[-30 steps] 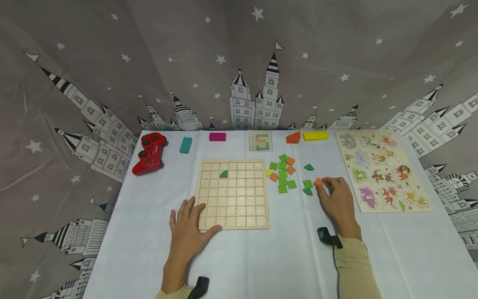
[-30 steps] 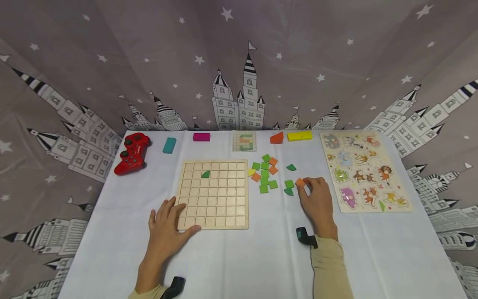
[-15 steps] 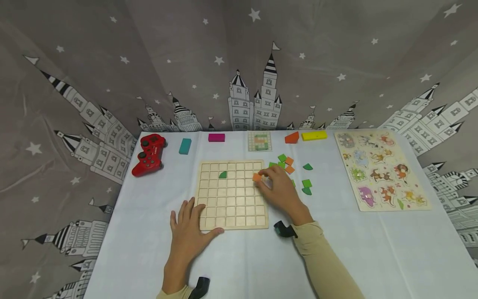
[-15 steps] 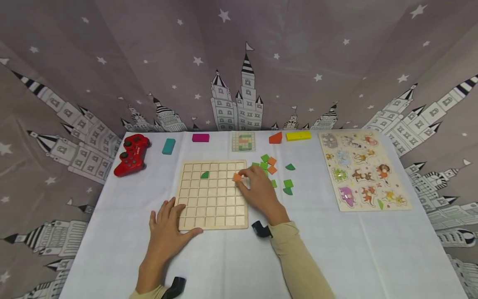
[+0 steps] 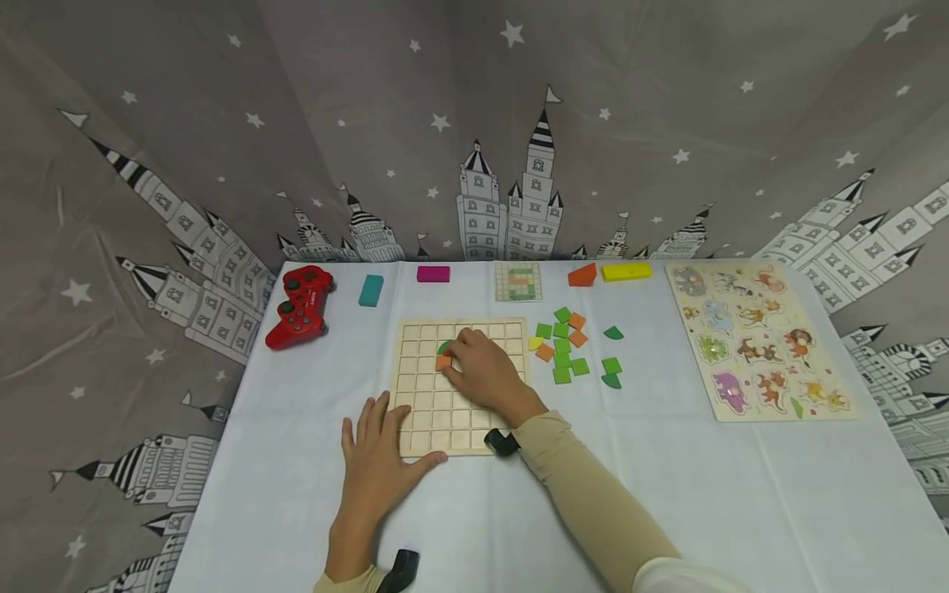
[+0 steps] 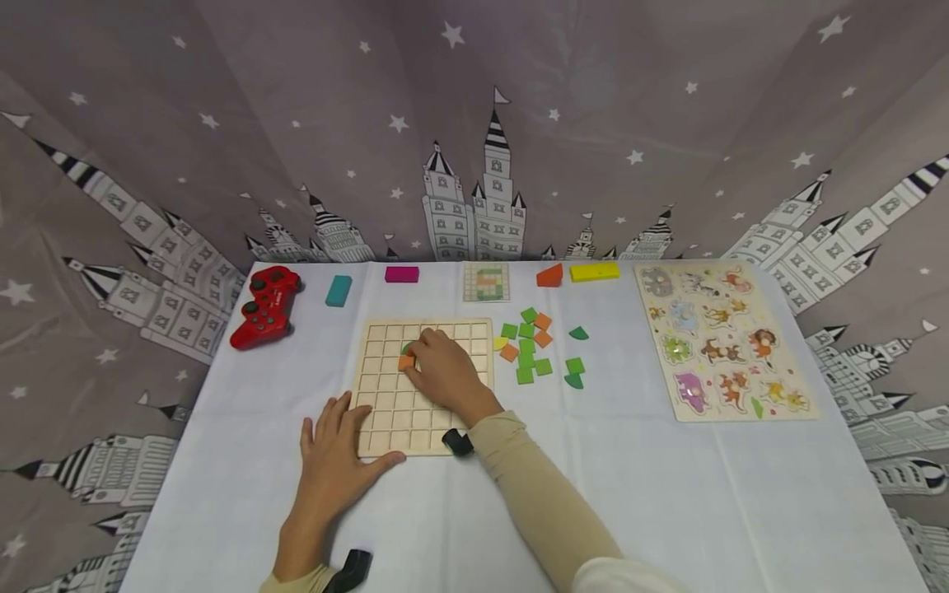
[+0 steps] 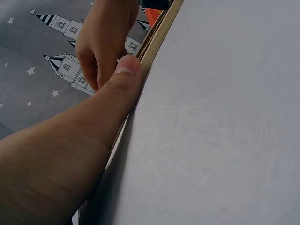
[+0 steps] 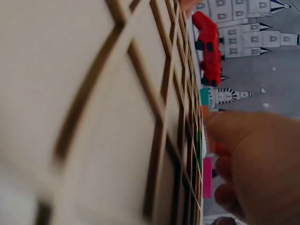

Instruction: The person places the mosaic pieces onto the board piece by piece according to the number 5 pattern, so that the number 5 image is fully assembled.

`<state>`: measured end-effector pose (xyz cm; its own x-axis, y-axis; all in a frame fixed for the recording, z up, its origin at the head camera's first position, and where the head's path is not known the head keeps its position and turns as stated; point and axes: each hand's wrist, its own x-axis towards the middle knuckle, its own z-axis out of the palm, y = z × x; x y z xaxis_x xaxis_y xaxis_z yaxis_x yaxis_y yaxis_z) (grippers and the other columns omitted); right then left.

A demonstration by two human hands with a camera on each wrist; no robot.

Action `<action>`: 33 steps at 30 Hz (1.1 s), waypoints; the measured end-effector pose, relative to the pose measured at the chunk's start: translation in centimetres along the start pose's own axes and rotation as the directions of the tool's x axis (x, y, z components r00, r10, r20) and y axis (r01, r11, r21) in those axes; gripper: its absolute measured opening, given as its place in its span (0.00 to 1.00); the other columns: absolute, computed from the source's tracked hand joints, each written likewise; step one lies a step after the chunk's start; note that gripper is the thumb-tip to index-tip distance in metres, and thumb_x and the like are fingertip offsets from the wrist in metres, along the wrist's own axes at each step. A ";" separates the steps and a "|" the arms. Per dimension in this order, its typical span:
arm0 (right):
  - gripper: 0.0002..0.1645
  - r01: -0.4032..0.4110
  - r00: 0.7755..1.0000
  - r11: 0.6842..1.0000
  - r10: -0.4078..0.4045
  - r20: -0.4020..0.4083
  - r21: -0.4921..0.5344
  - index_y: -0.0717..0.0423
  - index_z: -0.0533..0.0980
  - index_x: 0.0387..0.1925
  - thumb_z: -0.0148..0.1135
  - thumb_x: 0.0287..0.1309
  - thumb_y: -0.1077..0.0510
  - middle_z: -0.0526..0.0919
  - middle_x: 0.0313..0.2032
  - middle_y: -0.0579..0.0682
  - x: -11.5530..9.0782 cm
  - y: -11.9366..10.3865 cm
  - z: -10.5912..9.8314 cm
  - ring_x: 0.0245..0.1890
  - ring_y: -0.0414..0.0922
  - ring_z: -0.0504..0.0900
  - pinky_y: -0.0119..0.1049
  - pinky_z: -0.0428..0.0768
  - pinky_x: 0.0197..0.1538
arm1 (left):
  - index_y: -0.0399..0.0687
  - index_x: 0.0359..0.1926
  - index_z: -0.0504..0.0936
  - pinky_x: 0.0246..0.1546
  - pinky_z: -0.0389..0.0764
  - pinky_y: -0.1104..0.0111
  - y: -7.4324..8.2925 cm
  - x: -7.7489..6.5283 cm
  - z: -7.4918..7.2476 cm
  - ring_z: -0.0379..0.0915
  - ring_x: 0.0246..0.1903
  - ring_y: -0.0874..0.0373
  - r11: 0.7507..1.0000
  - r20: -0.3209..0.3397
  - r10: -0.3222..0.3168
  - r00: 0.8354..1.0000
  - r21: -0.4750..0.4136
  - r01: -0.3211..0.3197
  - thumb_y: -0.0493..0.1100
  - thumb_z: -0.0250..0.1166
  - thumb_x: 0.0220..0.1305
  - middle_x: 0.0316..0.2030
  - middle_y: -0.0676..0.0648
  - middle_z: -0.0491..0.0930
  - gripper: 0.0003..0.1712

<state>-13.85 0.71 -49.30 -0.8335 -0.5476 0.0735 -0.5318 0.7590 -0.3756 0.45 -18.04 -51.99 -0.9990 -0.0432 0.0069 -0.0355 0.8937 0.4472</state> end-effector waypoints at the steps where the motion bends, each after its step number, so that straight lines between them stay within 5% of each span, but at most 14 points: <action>1: 0.20 0.003 1.000 1.000 -0.003 -0.001 -0.005 0.50 0.81 0.54 0.62 0.70 0.43 0.79 0.47 0.46 0.1 -0.1 0.1 0.46 0.43 0.78 0.37 0.82 0.50 | 0.50 0.67 0.70 0.73 0.38 0.31 0.0 0.0 0.0 0.43 0.79 0.37 1.000 -0.001 0.002 1.000 0.002 -0.002 0.79 0.71 0.44 0.77 0.36 0.56 0.56; 24: 0.15 -0.061 0.998 0.998 0.061 0.004 -0.023 0.48 0.82 0.47 0.62 0.70 0.44 0.81 0.46 0.44 -0.2 0.0 0.3 0.46 0.43 0.79 0.36 0.83 0.48 | 0.48 0.66 0.71 0.73 0.39 0.32 0.4 0.0 -0.2 0.46 0.78 0.36 1.000 -0.027 0.010 1.000 -0.004 -0.011 0.76 0.74 0.44 0.76 0.35 0.58 0.55; 33: 0.12 -0.089 0.996 0.993 0.089 0.006 0.082 0.48 0.84 0.47 0.62 0.70 0.48 0.81 0.43 0.45 -1.6 2.0 -0.8 0.46 0.44 0.78 0.39 0.82 0.52 | 0.47 0.67 0.71 0.74 0.38 0.32 0.4 0.0 -0.3 0.44 0.79 0.36 1.000 0.009 -0.022 1.000 0.005 0.022 0.77 0.72 0.44 0.77 0.35 0.56 0.57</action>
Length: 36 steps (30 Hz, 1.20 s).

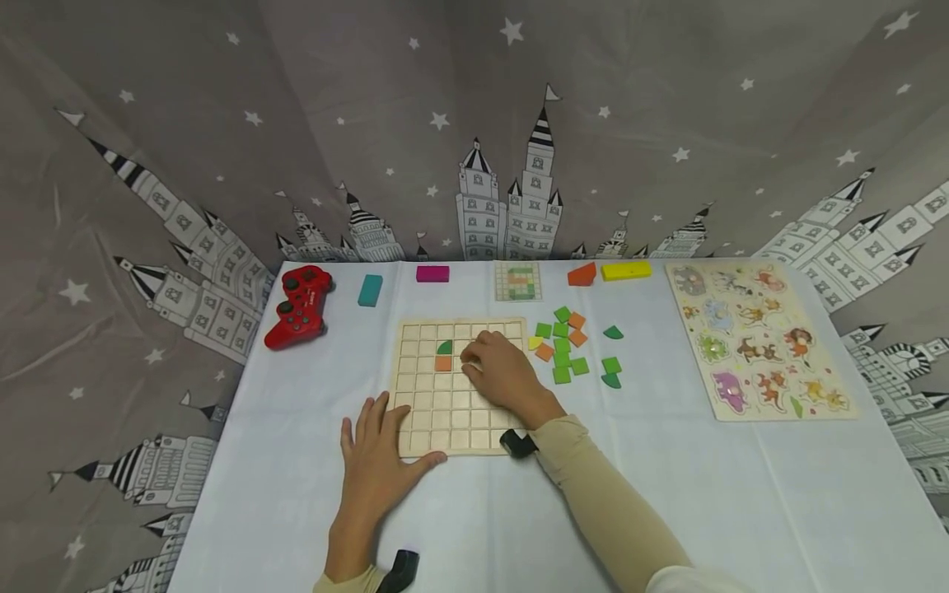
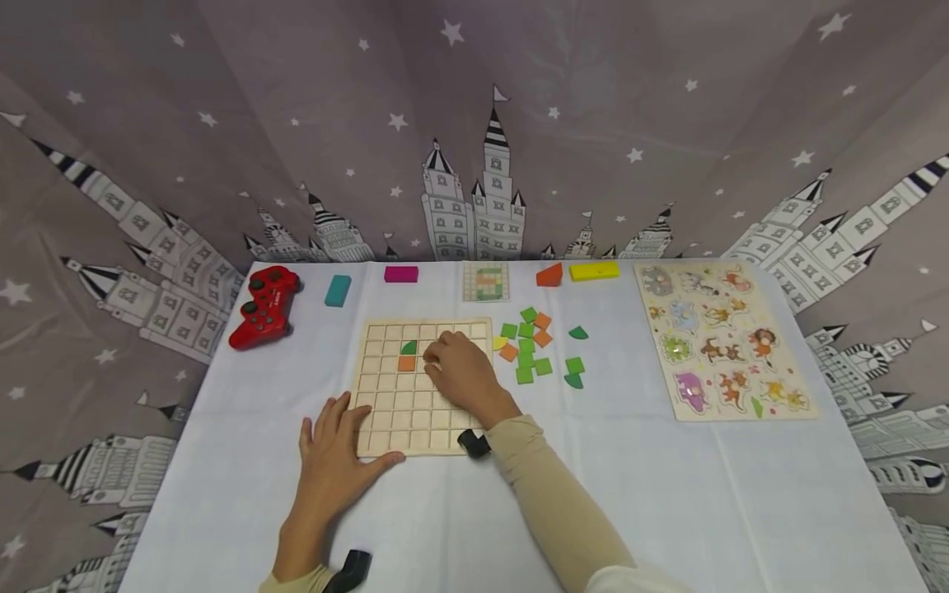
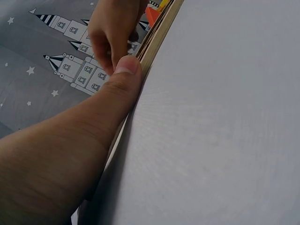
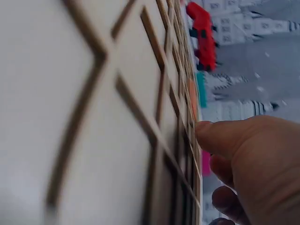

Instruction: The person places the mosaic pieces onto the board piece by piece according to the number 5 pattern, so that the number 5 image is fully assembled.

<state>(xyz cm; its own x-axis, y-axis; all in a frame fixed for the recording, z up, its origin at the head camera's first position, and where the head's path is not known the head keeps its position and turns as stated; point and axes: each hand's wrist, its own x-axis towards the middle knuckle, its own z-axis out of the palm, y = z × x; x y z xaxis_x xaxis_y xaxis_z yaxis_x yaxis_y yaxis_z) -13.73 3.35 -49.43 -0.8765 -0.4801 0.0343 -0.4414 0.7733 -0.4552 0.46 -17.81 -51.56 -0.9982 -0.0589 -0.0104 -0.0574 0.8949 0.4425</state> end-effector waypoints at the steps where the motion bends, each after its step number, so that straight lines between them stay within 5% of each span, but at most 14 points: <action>1: 0.12 -0.013 1.000 1.000 0.013 -0.013 0.014 0.48 0.84 0.47 0.62 0.70 0.49 0.81 0.43 0.45 -0.3 0.5 -0.3 0.46 0.44 0.78 0.40 0.82 0.52 | 0.47 0.67 0.71 0.74 0.38 0.32 0.0 0.0 0.0 0.44 0.79 0.36 1.000 0.002 -0.002 1.000 0.000 0.002 0.77 0.73 0.44 0.77 0.35 0.56 0.57; 6: 0.13 -0.148 0.982 0.985 0.157 -0.104 0.085 0.50 0.84 0.49 0.64 0.69 0.50 0.81 0.41 0.47 -2.4 4.2 -2.7 0.43 0.45 0.79 0.42 0.81 0.46 | 0.48 0.67 0.71 0.74 0.37 0.32 0.0 0.0 0.2 0.43 0.79 0.36 1.000 0.004 -0.011 1.000 -0.006 0.011 0.78 0.72 0.43 0.77 0.35 0.56 0.58; 12: 0.17 -0.359 0.918 0.930 0.367 -0.153 0.080 0.56 0.83 0.50 0.67 0.67 0.49 0.81 0.46 0.54 -5.0 9.5 -5.0 0.49 0.52 0.79 0.49 0.79 0.56 | 0.48 0.66 0.71 0.74 0.38 0.31 -0.1 0.1 0.3 0.44 0.78 0.35 1.000 -0.006 -0.008 1.000 0.001 0.008 0.78 0.73 0.42 0.77 0.35 0.56 0.58; 15: 0.19 -0.409 0.892 0.909 0.418 -0.171 0.085 0.58 0.82 0.50 0.66 0.67 0.48 0.80 0.45 0.56 -5.9 11.5 -5.5 0.44 0.53 0.77 0.50 0.78 0.51 | 0.49 0.66 0.71 0.74 0.38 0.31 -0.2 0.2 0.3 0.44 0.78 0.35 1.000 -0.011 -0.004 1.000 0.006 0.004 0.79 0.72 0.42 0.77 0.35 0.56 0.58; 36: 0.23 -0.456 0.877 0.889 0.457 -0.145 0.041 0.61 0.79 0.57 0.64 0.68 0.50 0.79 0.49 0.59 -6.3 12.8 -5.8 0.47 0.54 0.77 0.51 0.79 0.55 | 0.48 0.66 0.72 0.73 0.38 0.31 -0.1 0.0 0.5 0.45 0.78 0.35 1.000 -0.027 0.000 1.000 -0.014 -0.001 0.78 0.73 0.42 0.77 0.35 0.57 0.57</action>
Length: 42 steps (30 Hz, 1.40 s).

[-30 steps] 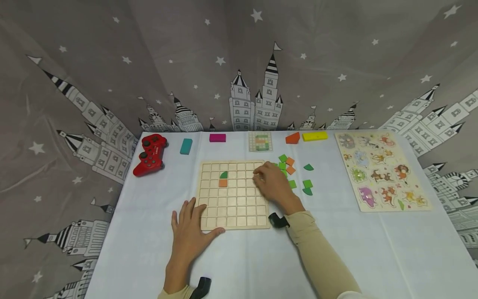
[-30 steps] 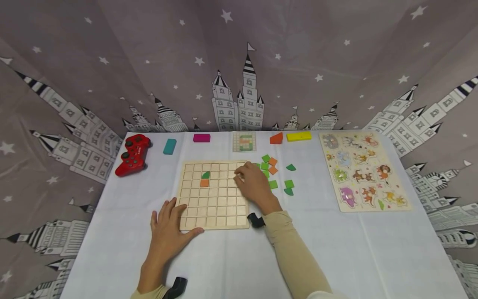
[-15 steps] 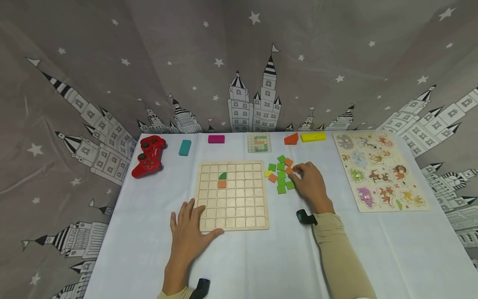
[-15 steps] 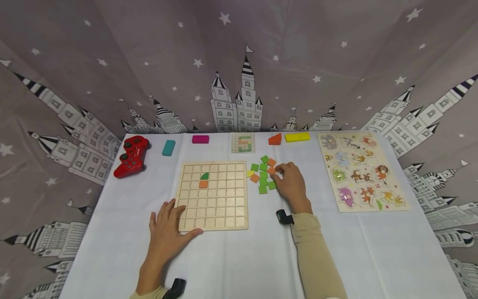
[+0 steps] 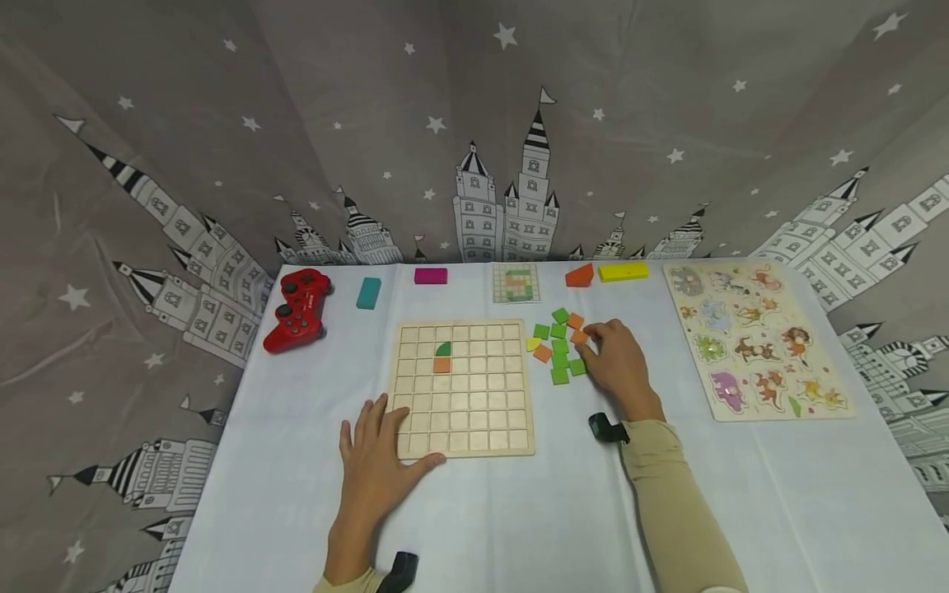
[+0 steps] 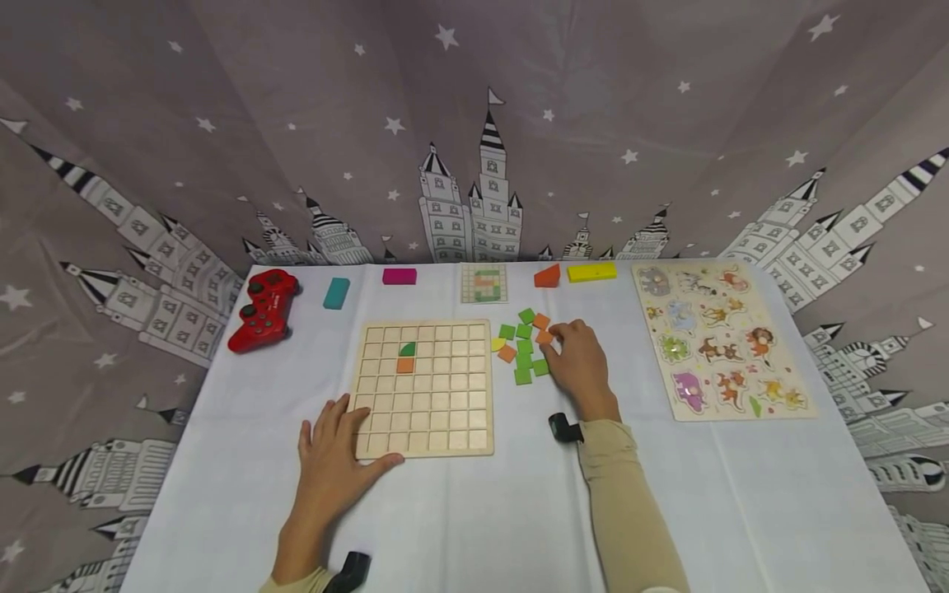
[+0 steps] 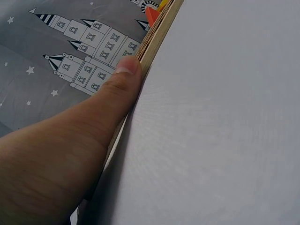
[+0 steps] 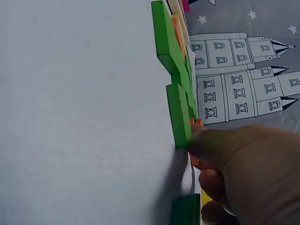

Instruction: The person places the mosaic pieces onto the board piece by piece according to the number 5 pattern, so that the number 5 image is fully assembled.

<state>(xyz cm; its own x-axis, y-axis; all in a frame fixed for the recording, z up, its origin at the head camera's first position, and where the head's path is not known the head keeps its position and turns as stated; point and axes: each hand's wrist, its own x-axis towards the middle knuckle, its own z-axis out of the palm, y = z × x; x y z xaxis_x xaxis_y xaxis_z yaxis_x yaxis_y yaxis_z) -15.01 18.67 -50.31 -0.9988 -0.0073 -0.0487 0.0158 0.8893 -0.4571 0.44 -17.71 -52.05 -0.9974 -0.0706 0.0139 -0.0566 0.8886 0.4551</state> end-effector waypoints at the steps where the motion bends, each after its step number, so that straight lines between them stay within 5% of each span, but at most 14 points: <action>1: 0.24 0.002 1.000 1.000 -0.002 0.000 -0.005 0.61 0.80 0.57 0.65 0.68 0.49 0.79 0.49 0.59 0.0 0.0 0.0 0.46 0.54 0.76 0.51 0.79 0.55 | 0.48 0.66 0.72 0.73 0.38 0.31 0.0 0.0 0.0 0.45 0.78 0.35 1.000 -0.004 0.002 1.000 -0.001 -0.002 0.78 0.73 0.42 0.76 0.35 0.58 0.57; 14: 0.23 0.016 0.999 1.000 -0.016 -0.030 -0.013 0.64 0.79 0.54 0.64 0.68 0.50 0.78 0.45 0.59 -0.6 -1.5 0.4 0.43 0.52 0.74 0.48 0.79 0.51 | 0.49 0.66 0.72 0.73 0.38 0.31 -0.2 0.0 0.1 0.45 0.78 0.35 1.000 -0.005 0.006 1.000 -0.002 -0.006 0.78 0.73 0.42 0.76 0.35 0.58 0.57; 21: 0.23 0.123 0.992 0.991 -0.123 -0.020 0.044 0.59 0.81 0.53 0.63 0.69 0.45 0.79 0.46 0.56 -1.9 -4.9 1.9 0.45 0.51 0.77 0.47 0.80 0.48 | 0.49 0.66 0.72 0.73 0.38 0.31 -0.1 0.1 0.0 0.44 0.78 0.35 1.000 -0.004 0.006 1.000 -0.003 -0.006 0.78 0.73 0.42 0.77 0.35 0.57 0.57; 32: 0.18 0.426 0.902 0.904 -0.427 0.056 0.044 0.52 0.83 0.51 0.63 0.69 0.46 0.79 0.43 0.47 -4.0 -13.0 5.3 0.43 0.43 0.77 0.38 0.82 0.44 | 0.48 0.66 0.72 0.73 0.39 0.31 0.0 0.0 -0.1 0.45 0.78 0.35 1.000 0.004 0.001 1.000 0.014 -0.001 0.77 0.73 0.43 0.76 0.35 0.58 0.57; 37: 0.19 0.475 0.875 0.880 -0.474 0.094 0.012 0.51 0.83 0.51 0.63 0.69 0.44 0.80 0.45 0.47 -4.5 -15.6 6.3 0.45 0.44 0.78 0.38 0.83 0.46 | 0.48 0.66 0.72 0.73 0.40 0.31 -0.1 -0.1 -0.2 0.46 0.78 0.36 1.000 0.003 0.018 1.000 0.007 -0.018 0.77 0.73 0.44 0.76 0.35 0.58 0.56; 42: 0.18 0.470 0.876 0.883 -0.465 0.124 -0.009 0.51 0.82 0.51 0.64 0.68 0.45 0.81 0.47 0.47 -4.4 -16.7 7.3 0.46 0.44 0.80 0.37 0.83 0.48 | 0.50 0.67 0.72 0.74 0.39 0.32 -0.3 0.0 -0.2 0.44 0.78 0.37 1.000 0.016 0.014 1.000 0.008 -0.014 0.79 0.71 0.44 0.77 0.37 0.57 0.56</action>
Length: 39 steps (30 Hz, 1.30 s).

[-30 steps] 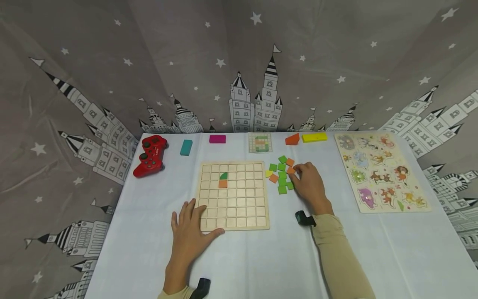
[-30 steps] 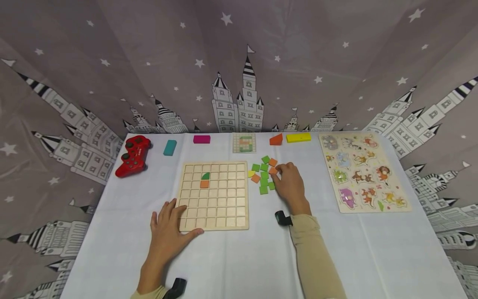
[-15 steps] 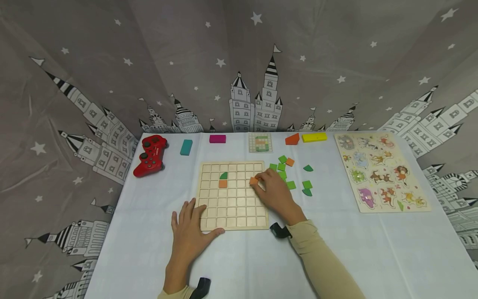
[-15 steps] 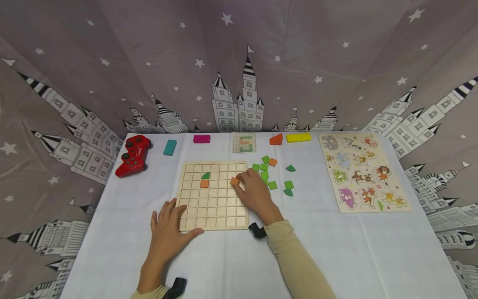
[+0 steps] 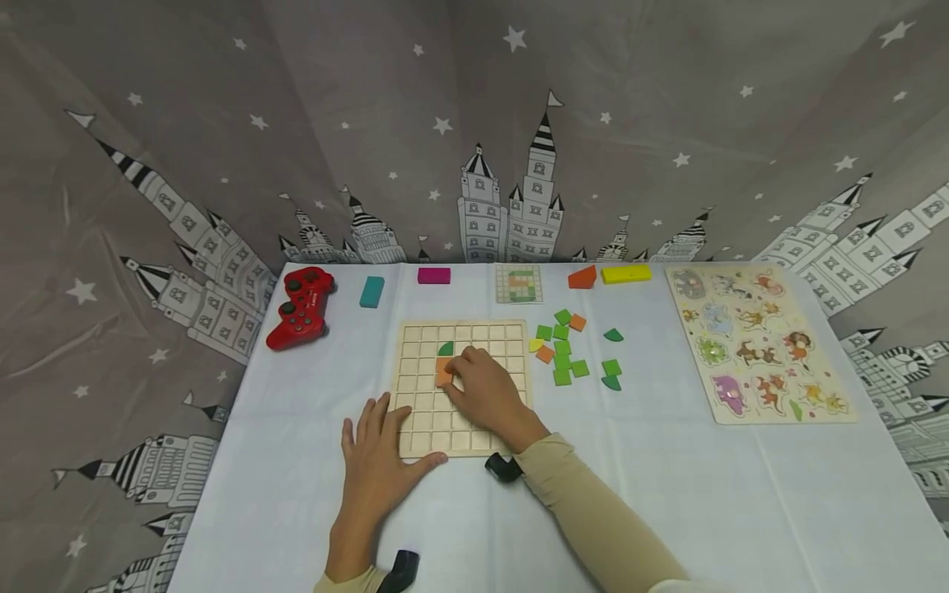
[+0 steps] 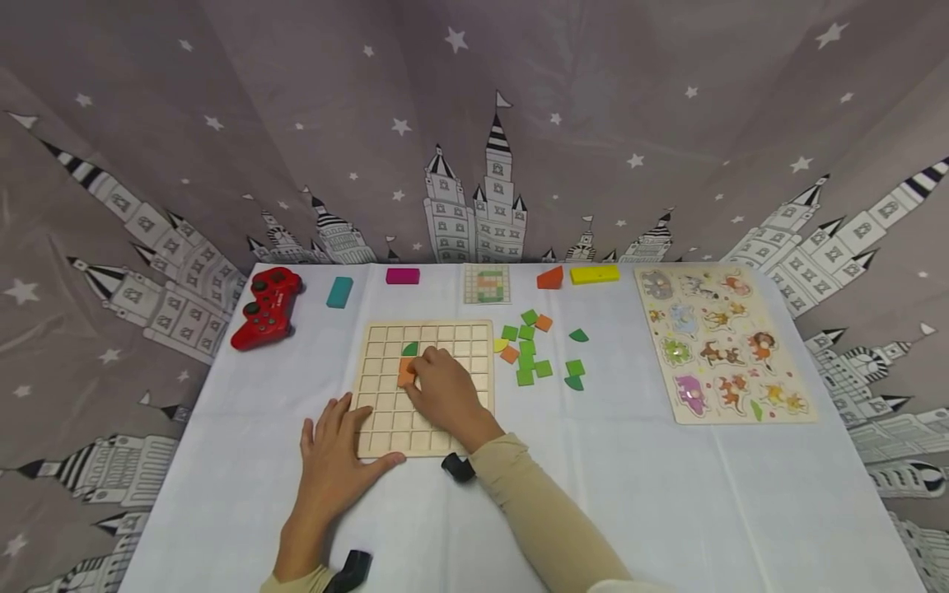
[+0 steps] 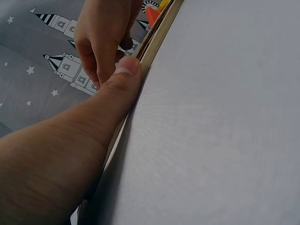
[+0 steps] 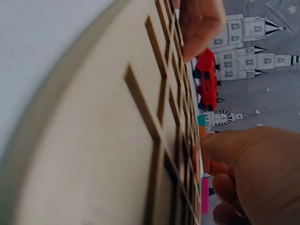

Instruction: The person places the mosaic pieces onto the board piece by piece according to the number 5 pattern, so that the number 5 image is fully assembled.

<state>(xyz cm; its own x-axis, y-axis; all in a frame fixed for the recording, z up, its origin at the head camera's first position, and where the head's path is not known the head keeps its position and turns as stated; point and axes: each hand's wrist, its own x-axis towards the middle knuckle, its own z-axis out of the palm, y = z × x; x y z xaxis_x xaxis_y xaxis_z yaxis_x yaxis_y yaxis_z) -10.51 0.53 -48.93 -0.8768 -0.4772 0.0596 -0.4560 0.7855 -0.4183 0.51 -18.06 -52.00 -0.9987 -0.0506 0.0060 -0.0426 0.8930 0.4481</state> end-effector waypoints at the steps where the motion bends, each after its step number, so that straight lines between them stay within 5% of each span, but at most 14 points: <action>1: 0.18 -0.004 1.000 1.000 0.004 0.005 -0.001 0.51 0.82 0.51 0.64 0.68 0.46 0.81 0.47 0.47 0.1 0.0 0.2 0.46 0.44 0.80 0.37 0.83 0.47 | 0.50 0.67 0.72 0.74 0.39 0.32 0.0 0.0 0.0 0.44 0.78 0.37 1.000 0.000 0.000 1.000 0.000 0.000 0.79 0.71 0.44 0.77 0.37 0.57 0.56; 29: 0.14 -0.005 1.000 0.998 0.005 0.002 -0.067 0.48 0.84 0.48 0.64 0.69 0.46 0.83 0.44 0.45 -0.2 0.2 0.2 0.43 0.43 0.79 0.36 0.82 0.46 | 0.48 0.67 0.72 0.74 0.38 0.32 0.2 0.1 0.1 0.44 0.79 0.37 1.000 0.003 -0.011 1.000 0.005 0.011 0.77 0.73 0.44 0.77 0.36 0.56 0.57; 34: 0.13 -0.028 1.000 1.000 0.028 -0.004 -0.004 0.49 0.84 0.48 0.64 0.69 0.48 0.81 0.42 0.45 -0.7 1.9 -0.2 0.43 0.43 0.78 0.37 0.82 0.50 | 0.48 0.67 0.72 0.74 0.39 0.32 0.2 0.0 0.1 0.44 0.78 0.36 1.000 0.004 -0.015 1.000 0.006 0.015 0.77 0.73 0.44 0.77 0.36 0.57 0.56; 39: 0.14 -0.152 0.986 0.980 0.160 -0.057 0.127 0.51 0.84 0.49 0.64 0.68 0.49 0.80 0.41 0.47 -1.5 5.8 -2.3 0.41 0.45 0.78 0.42 0.81 0.48 | 0.49 0.65 0.73 0.73 0.40 0.31 0.2 0.0 0.3 0.46 0.77 0.35 1.000 -0.032 -0.005 0.999 0.003 0.005 0.77 0.74 0.42 0.76 0.35 0.59 0.56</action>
<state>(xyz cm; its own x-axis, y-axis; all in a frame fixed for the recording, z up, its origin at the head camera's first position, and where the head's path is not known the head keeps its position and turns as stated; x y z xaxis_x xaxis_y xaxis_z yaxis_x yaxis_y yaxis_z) -12.21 6.70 -49.36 -0.9456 -0.3223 0.0433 -0.2946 0.7926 -0.5339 0.52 -17.74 -52.17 -0.9971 -0.0691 0.0326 -0.0474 0.8940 0.4456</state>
